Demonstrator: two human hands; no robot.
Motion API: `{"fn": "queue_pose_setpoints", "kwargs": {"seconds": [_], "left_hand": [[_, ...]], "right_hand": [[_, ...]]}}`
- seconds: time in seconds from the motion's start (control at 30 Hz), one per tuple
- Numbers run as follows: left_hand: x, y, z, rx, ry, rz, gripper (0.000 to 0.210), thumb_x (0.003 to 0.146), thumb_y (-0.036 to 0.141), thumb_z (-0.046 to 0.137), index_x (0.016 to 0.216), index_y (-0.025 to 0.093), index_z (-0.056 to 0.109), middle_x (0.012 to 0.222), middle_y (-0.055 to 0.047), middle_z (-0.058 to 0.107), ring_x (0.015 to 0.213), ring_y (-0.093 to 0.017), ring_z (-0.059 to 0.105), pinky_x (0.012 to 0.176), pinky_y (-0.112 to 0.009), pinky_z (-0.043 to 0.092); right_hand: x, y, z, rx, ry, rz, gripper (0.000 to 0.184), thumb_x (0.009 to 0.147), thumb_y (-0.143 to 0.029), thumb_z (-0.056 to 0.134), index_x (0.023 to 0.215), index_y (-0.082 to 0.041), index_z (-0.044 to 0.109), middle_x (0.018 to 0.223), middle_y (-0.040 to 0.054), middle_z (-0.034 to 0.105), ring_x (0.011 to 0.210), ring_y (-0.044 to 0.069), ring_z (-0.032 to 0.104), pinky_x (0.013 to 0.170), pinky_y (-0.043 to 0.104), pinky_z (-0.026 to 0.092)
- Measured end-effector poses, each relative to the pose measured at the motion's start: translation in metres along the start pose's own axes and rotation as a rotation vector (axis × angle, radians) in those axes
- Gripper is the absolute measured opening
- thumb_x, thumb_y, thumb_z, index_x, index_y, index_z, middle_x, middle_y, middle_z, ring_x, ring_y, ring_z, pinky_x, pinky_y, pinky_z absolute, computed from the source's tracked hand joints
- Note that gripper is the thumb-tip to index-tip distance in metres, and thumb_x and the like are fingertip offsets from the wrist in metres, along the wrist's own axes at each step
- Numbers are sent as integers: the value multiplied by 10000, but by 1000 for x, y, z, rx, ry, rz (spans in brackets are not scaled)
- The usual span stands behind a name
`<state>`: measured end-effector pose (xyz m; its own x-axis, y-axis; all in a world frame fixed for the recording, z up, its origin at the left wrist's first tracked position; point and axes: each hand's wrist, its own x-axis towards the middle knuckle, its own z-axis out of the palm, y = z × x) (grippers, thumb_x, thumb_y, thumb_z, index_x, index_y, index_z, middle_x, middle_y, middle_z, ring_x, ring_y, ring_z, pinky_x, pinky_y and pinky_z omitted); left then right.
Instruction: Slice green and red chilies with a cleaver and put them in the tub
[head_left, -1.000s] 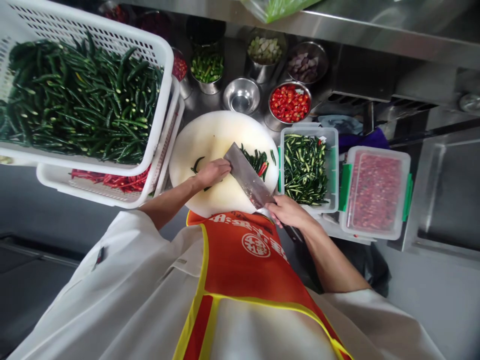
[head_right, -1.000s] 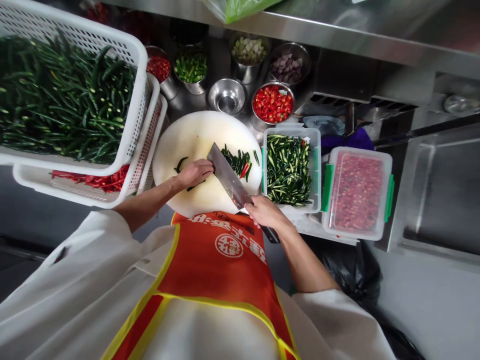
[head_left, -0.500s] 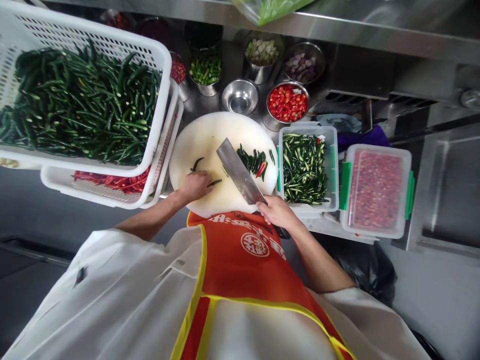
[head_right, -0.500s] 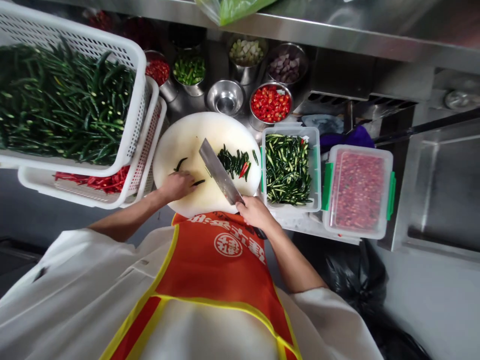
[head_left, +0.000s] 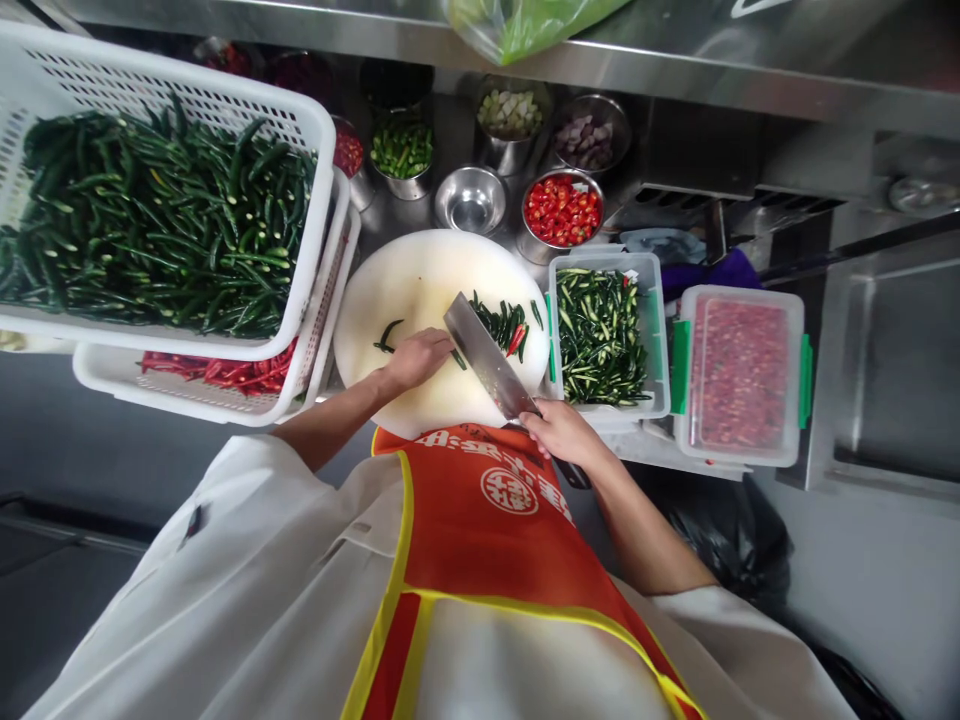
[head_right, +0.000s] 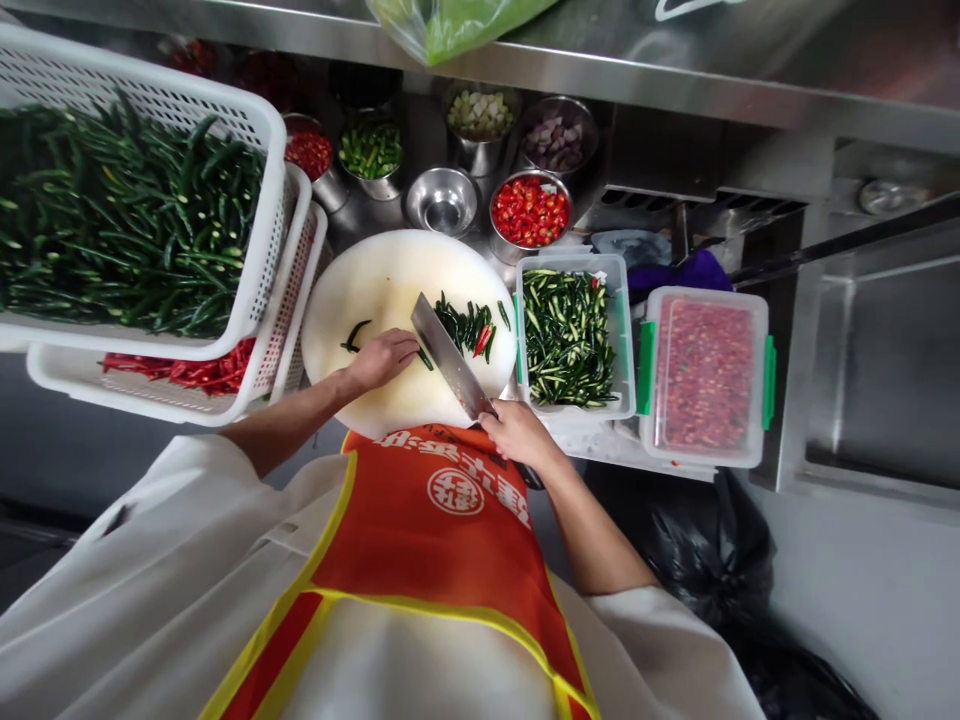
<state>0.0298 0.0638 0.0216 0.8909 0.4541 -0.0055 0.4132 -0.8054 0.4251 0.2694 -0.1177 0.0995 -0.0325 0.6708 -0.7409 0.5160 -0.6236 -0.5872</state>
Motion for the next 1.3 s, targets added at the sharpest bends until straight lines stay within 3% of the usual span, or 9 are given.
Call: {"fn": "queue_pose_setpoints", "kwargs": {"seconds": [0.47, 0.73, 0.87, 1.03, 1.1, 1.2, 1.3], "left_hand": [[2, -13, 10, -141, 38, 53, 315, 1009, 272, 381, 998, 182, 683, 1063, -96, 666, 1020, -196, 581, 931, -341, 481], [2, -15, 14, -156, 45, 30, 325, 1007, 279, 379, 985, 191, 690, 1070, -95, 670, 1007, -194, 589, 943, -358, 479], [3, -14, 17, -131, 83, 51, 331, 1013, 292, 378, 958, 178, 684, 1065, -103, 674, 1002, -195, 593, 941, -348, 476], [-1, -12, 7, -126, 80, 55, 328, 1010, 280, 375, 962, 176, 682, 1061, -101, 672, 1027, -196, 599, 935, -341, 492], [-10, -18, -5, -111, 120, -48, 304, 997, 274, 394, 977, 172, 680, 1043, -99, 674, 1019, -197, 604, 926, -335, 499], [-30, -39, -22, -4, 257, -410, 248, 948, 308, 485, 930, 164, 686, 963, -104, 677, 922, -207, 621, 829, -319, 514], [-48, -59, -31, 89, 218, -649, 275, 862, 422, 608, 758, 180, 686, 805, -87, 666, 770, -210, 611, 677, -299, 486]], "right_hand": [[-16, -12, -11, -63, -74, 35, 256, 919, -347, 419, 695, -229, 456, 475, -21, 564, 381, 143, 560, 444, 244, 411], [7, -25, -1, -144, -48, -42, 259, 943, -307, 397, 750, -207, 537, 440, -6, 558, 393, 148, 565, 488, 237, 405], [34, -35, 14, -141, 61, -112, 245, 929, -281, 406, 772, -196, 574, 476, 9, 584, 459, 170, 606, 576, 246, 444], [53, -40, 18, 9, 146, -146, 265, 914, -297, 421, 669, -222, 488, 476, -19, 559, 413, 138, 573, 498, 222, 431], [45, -36, 15, 57, 149, -155, 273, 914, -308, 427, 654, -228, 455, 480, -29, 560, 402, 129, 570, 469, 214, 426], [25, -26, 8, 56, 114, -163, 292, 920, -327, 430, 645, -230, 445, 460, -39, 548, 395, 127, 573, 475, 214, 440], [7, -12, 7, 14, 16, -135, 291, 918, -333, 434, 647, -228, 447, 447, -47, 536, 387, 126, 567, 462, 214, 428]]}}
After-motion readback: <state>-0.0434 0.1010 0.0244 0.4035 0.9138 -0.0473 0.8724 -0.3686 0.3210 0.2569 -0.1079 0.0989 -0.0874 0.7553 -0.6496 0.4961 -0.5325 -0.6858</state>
